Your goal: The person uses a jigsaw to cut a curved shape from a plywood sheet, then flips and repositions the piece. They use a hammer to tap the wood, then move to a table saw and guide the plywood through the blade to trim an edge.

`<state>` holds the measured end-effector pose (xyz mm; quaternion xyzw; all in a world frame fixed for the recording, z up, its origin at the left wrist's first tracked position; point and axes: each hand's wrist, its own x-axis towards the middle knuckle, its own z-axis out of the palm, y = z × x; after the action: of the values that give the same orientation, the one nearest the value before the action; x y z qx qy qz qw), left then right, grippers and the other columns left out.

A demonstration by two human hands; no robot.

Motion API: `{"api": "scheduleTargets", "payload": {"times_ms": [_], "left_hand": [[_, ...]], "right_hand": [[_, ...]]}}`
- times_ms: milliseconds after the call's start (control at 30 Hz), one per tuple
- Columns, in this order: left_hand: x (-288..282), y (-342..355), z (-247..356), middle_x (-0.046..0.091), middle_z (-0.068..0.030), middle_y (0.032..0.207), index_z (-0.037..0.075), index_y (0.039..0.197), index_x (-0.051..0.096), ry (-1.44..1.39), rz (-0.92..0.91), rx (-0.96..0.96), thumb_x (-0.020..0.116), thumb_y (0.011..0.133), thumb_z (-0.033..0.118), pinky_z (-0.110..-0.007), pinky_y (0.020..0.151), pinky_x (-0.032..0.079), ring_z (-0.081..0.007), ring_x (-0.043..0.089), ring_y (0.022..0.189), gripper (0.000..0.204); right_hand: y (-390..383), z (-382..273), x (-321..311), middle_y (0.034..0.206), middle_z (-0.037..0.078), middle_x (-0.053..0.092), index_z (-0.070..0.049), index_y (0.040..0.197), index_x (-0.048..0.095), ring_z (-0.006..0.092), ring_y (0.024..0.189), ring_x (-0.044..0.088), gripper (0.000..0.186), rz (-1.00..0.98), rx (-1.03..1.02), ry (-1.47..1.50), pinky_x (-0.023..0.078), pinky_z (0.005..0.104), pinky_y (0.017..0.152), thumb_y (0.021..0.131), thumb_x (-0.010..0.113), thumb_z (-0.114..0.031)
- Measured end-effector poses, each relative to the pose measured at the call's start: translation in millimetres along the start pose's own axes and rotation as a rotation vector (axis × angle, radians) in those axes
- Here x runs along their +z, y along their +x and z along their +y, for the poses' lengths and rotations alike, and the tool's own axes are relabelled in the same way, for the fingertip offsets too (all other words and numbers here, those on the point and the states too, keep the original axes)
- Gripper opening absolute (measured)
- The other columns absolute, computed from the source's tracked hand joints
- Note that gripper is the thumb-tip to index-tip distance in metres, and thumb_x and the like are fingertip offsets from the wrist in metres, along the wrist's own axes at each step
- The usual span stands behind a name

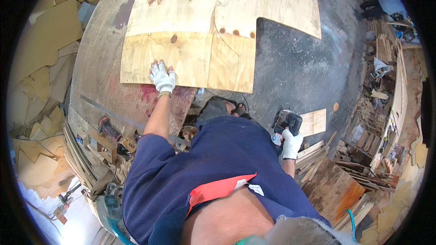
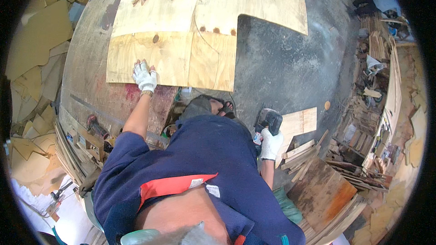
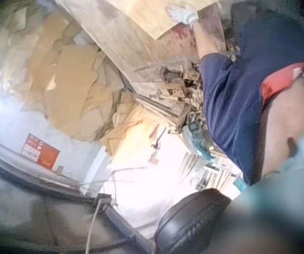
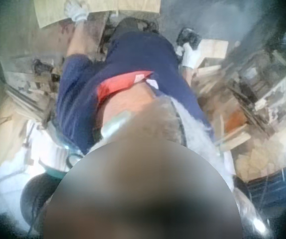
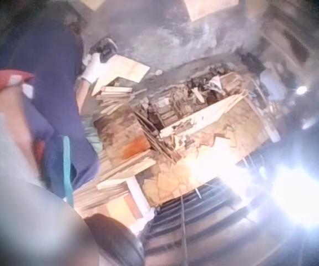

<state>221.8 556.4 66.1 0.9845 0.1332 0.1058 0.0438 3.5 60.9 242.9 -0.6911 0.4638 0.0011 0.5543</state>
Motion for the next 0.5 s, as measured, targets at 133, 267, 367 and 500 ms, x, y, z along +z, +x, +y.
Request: {"api": "scheduleTargets", "payload": {"times_ms": [133, 267, 367, 500], "left_hand": [[2, -4, 0, 0.046, -0.0163, 0.154, 0.012, 0.14, 0.056, 0.019, 0.065, 0.021, 0.062, 0.092, 0.04, -0.054, 0.118, 0.027, -0.0355, 0.037, 0.146, 0.056], [4, -3, -3, 0.046, -0.0173, 0.153, 0.011, 0.139, 0.057, -0.007, 0.046, 0.02, 0.062, 0.091, 0.039, -0.054, 0.118, 0.027, -0.036, 0.036, 0.146, 0.056], [4, -3, -5, 0.044, -0.0181, 0.155, 0.013, 0.139, 0.058, -0.046, 0.021, 0.014, 0.062, 0.091, 0.038, -0.055, 0.12, 0.024, -0.0363, 0.034, 0.147, 0.055], [1, -6, -5, 0.045, -0.0187, 0.154, 0.01, 0.139, 0.058, -0.11, 0.057, 0.037, 0.062, 0.091, 0.034, -0.055, 0.12, 0.024, -0.0374, 0.036, 0.147, 0.053]], "right_hand": [[-14, 12, -1, 0.065, 0.001, 0.061, -0.002, 0.087, 0.068, 0.0091, 0.051, 0.055, 0.01, -0.019, 0.009, -0.099, 0.042, 0.0268, 0.047, 0.078, 0.068, -0.007], [-2, 3, 8, 0.064, 0.001, 0.061, -0.001, 0.088, 0.067, 0.0087, 0.05, 0.054, 0.012, -0.051, 0.033, -0.019, 0.041, 0.0268, 0.046, 0.077, 0.067, -0.005], [13, -11, 23, 0.063, 0.002, 0.061, -0.001, 0.088, 0.067, 0.0093, 0.049, 0.053, 0.011, -0.017, 0.061, -0.03, 0.041, 0.0274, 0.045, 0.078, 0.067, -0.006], [49, -32, 50, 0.063, 0.002, 0.061, -0.002, 0.085, 0.068, 0.0098, 0.049, 0.054, 0.009, 0.019, 0.041, -0.043, 0.041, 0.0279, 0.046, 0.079, 0.068, -0.009]]}}
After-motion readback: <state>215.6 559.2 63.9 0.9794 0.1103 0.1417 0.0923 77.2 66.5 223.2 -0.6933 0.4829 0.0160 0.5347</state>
